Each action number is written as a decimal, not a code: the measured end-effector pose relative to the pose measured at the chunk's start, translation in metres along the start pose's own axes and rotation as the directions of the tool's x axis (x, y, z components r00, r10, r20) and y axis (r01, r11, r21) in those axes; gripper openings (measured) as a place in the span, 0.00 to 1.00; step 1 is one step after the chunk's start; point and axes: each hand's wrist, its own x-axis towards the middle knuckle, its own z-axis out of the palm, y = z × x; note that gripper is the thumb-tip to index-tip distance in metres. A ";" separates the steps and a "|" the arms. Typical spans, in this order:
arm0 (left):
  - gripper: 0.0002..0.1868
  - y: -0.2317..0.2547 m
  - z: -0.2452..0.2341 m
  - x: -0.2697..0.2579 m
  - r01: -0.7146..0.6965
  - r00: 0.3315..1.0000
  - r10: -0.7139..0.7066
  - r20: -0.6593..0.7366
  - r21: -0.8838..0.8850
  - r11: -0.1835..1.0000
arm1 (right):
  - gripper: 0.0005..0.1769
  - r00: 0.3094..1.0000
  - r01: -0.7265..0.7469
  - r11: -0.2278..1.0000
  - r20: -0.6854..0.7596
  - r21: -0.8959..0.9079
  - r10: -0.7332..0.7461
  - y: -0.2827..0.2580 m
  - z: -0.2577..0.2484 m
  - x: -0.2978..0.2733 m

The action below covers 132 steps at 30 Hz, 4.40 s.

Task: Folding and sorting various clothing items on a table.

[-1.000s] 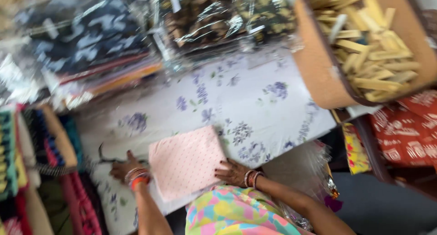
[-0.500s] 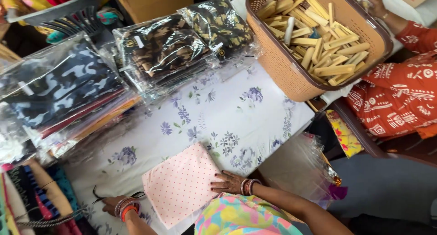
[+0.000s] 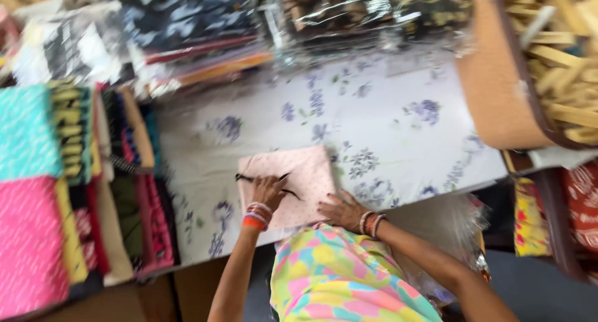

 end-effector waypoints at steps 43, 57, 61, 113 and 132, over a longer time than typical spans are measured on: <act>0.36 0.030 -0.049 -0.030 0.536 0.844 -0.502 -0.188 0.257 0.804 | 0.31 0.996 -0.067 0.994 0.069 0.088 0.061 -0.027 0.025 -0.010; 0.39 0.051 -0.085 -0.011 0.678 0.493 -0.813 -0.310 -0.449 0.582 | 0.32 0.929 -0.358 0.870 0.038 0.340 0.368 0.009 -0.009 -0.036; 0.51 0.015 -0.069 0.008 0.896 0.262 -0.954 -0.146 -0.332 0.297 | 0.38 0.724 -0.606 0.431 0.240 0.669 0.646 0.023 -0.044 0.013; 0.08 -0.111 -0.592 -0.242 0.598 0.775 -0.047 -0.630 0.708 0.375 | 0.67 0.998 -0.011 -0.156 0.001 0.988 -0.065 -0.162 -0.225 0.479; 0.22 -0.317 -0.461 -0.355 0.890 0.304 -0.832 -0.464 -0.173 0.421 | 0.65 0.983 -0.182 0.090 0.185 0.979 -0.018 -0.229 -0.116 0.553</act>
